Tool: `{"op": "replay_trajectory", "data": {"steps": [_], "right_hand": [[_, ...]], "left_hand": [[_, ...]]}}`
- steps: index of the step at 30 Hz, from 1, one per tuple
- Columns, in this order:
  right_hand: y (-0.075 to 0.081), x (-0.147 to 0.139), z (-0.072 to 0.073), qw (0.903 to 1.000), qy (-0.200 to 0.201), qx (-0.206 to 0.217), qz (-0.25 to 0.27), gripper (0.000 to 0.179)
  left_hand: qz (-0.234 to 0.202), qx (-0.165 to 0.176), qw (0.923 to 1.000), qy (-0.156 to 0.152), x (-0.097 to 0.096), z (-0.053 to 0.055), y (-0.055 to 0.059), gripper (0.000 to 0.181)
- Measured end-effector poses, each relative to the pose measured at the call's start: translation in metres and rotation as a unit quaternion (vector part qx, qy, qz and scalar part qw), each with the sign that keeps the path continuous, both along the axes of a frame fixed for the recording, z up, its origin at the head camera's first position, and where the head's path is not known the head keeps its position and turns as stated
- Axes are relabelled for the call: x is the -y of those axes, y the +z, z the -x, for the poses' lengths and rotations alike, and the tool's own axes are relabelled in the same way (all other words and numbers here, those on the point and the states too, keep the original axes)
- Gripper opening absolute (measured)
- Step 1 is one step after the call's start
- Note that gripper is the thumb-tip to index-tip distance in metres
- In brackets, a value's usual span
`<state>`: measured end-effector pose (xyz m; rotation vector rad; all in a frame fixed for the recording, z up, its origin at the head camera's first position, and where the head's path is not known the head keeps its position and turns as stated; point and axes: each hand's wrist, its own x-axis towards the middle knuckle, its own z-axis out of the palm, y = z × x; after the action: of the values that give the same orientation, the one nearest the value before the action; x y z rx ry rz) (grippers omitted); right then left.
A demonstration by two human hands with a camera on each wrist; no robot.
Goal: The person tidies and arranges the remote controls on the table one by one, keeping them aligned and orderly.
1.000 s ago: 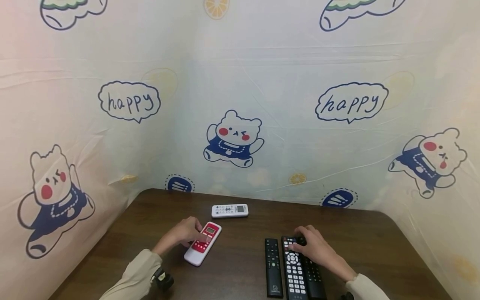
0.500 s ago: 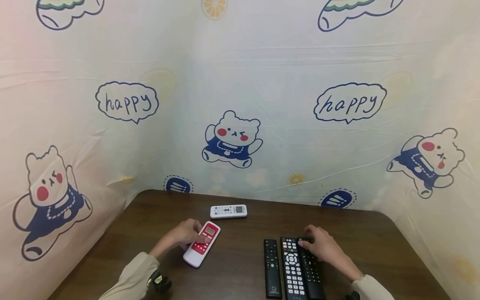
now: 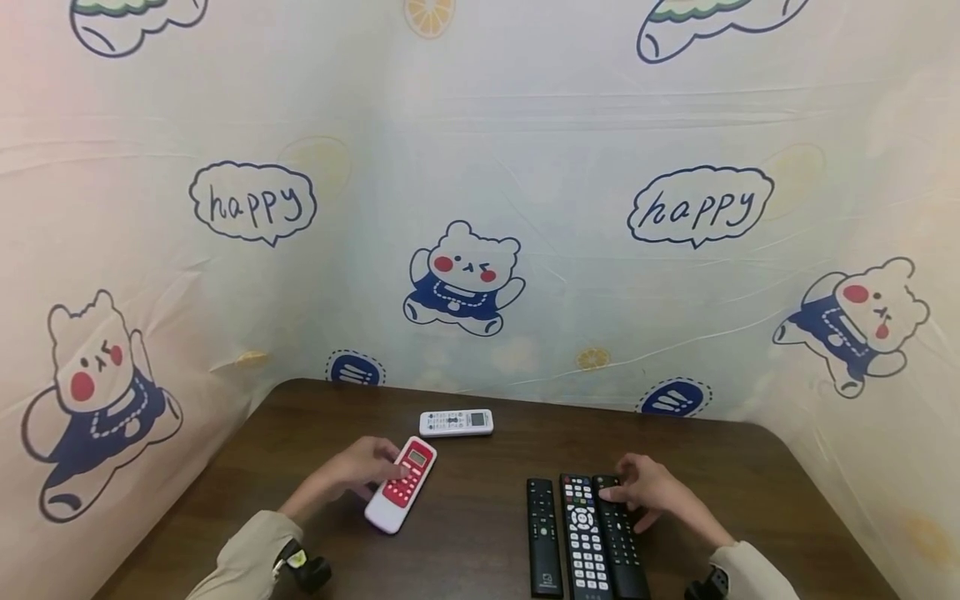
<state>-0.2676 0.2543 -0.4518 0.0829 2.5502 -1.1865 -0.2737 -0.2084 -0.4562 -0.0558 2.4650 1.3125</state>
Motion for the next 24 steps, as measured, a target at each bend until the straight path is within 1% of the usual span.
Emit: {"op": "replay_trajectory", "data": {"steps": [5, 8, 12, 19, 24], "right_hand": [[-0.002, 0.001, 0.001, 0.9999, -0.004, 0.016, -0.001, 0.047], [-0.002, 0.001, 0.002, 0.9998, -0.005, 0.021, -0.002, 0.046], [-0.001, 0.002, 0.003, 0.9996, -0.014, 0.023, 0.000, 0.048], [0.000, 0.004, 0.004, 0.9993, -0.025, 0.023, -0.013, 0.045], [0.000, 0.004, 0.003, 0.9992, -0.026, 0.023, -0.018, 0.042]], "left_hand": [[-0.048, 0.013, 0.9987, 0.014, 0.000, 0.001, -0.003, 0.049], [-0.065, 0.010, 0.9976, 0.019, -0.002, 0.000, -0.002, 0.052], [-0.085, 0.002, 0.9963, 0.014, -0.006, -0.001, 0.000, 0.056], [-0.134, 0.003, 0.9906, -0.026, -0.012, -0.004, 0.000, 0.055], [-0.157, 0.013, 0.9863, -0.049, -0.018, -0.004, -0.007, 0.052]]}}
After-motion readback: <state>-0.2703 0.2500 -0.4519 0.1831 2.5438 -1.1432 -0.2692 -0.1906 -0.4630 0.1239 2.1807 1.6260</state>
